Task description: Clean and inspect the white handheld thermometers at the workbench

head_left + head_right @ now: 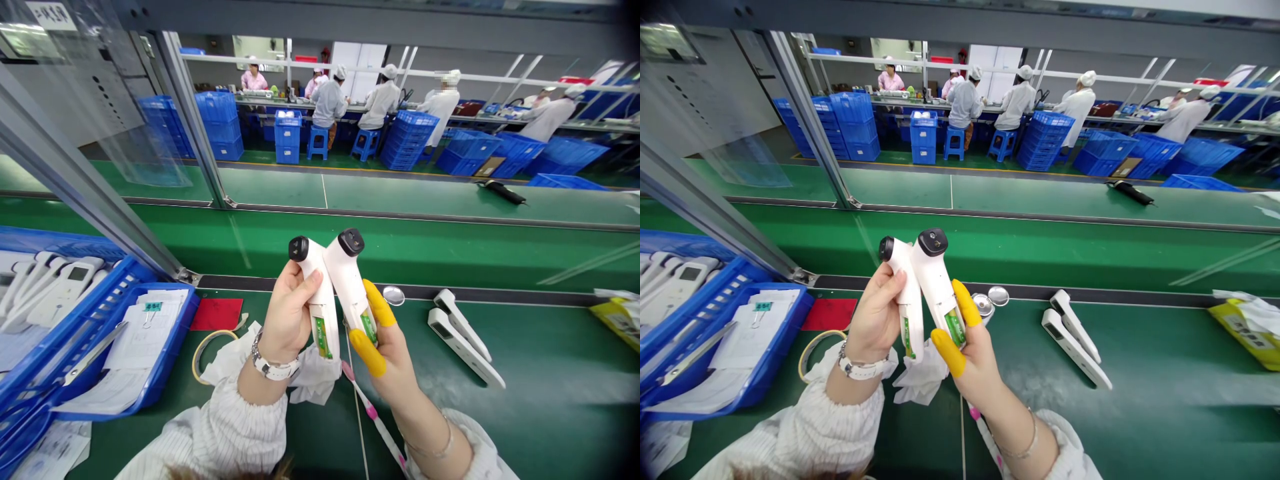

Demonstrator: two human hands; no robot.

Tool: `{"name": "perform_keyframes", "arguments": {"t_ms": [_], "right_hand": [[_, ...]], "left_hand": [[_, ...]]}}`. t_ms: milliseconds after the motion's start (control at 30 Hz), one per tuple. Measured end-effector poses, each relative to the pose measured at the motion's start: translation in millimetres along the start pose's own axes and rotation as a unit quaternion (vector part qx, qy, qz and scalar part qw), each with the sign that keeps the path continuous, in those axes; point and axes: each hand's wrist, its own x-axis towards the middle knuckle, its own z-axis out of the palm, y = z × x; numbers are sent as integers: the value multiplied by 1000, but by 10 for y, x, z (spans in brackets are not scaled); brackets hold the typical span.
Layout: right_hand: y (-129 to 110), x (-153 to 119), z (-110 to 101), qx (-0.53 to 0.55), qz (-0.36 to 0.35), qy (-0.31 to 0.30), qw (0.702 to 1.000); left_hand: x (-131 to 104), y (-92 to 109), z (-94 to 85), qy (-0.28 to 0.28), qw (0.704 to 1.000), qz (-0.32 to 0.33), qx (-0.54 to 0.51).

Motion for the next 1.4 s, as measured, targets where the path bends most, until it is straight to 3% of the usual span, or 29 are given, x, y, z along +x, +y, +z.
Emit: {"name": "perform_keyframes", "arguments": {"t_ms": [100,267,467,700,933,1133,1400], "right_hand": [[17,-36,-18,-9,2,1,1000],[5,-37,-22,81,27,3,996],[-84,82,46,181,125,-31,975],[-87,92,56,261,165,-16,951],[15,150,12,279,215,15,936],[67,170,-7,319,219,-4,922],[97,175,5,299,209,-1,931]], "left_hand": [[5,7,-8,-2,1000,9,5],[-8,28,-3,10,1000,2,-1],[5,-7,-18,-1,1000,11,14],[55,-83,-40,1,997,31,74],[95,-95,-56,13,997,32,62],[104,-77,-81,-1,999,10,52],[147,-85,-96,2,999,-8,50]]}}
